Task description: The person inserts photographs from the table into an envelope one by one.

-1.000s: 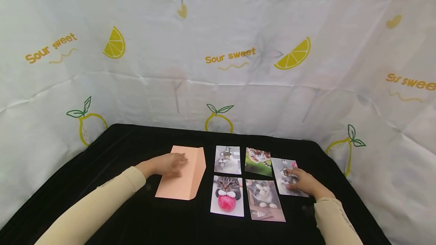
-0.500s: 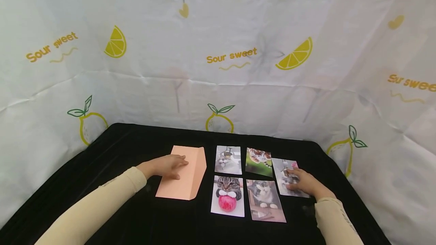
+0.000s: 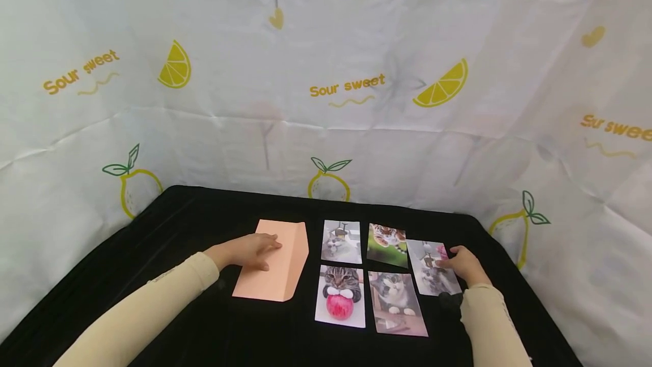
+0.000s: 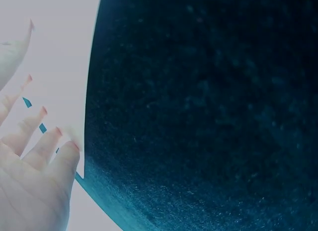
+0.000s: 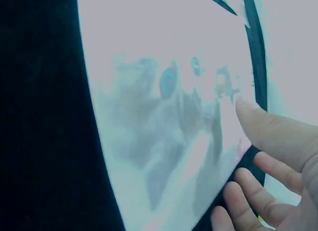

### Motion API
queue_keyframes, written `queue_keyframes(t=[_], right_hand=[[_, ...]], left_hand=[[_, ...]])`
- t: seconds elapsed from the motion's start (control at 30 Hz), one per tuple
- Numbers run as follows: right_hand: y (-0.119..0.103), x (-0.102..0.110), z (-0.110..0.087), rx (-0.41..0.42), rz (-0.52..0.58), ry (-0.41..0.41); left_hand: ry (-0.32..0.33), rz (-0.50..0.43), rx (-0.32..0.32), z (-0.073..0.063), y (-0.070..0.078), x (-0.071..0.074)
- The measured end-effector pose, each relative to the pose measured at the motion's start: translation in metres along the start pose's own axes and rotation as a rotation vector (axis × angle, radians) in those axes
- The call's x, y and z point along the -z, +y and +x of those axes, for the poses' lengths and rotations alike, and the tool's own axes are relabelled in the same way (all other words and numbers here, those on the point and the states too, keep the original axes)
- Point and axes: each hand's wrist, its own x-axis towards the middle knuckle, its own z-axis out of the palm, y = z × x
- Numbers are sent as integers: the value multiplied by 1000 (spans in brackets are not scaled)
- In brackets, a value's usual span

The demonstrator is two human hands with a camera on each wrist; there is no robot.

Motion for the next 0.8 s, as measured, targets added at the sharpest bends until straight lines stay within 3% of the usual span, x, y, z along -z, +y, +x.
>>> queue_keyframes(t=[0.2,0.4,0.53,0.8], right_hand=[[1,-10,9,-86,35,74],[-4,-15,8,-109,61,148],[-9,-10,2,-40,60,189],[-43,21,-16,203,-50,243]], left_hand=[[4,-20,-7,-1,0,0],[-1,-13,-3,-1,-1,-1],[-2,-17,-2,0,0,-1],[-3,-18,1,0,-1,0]])
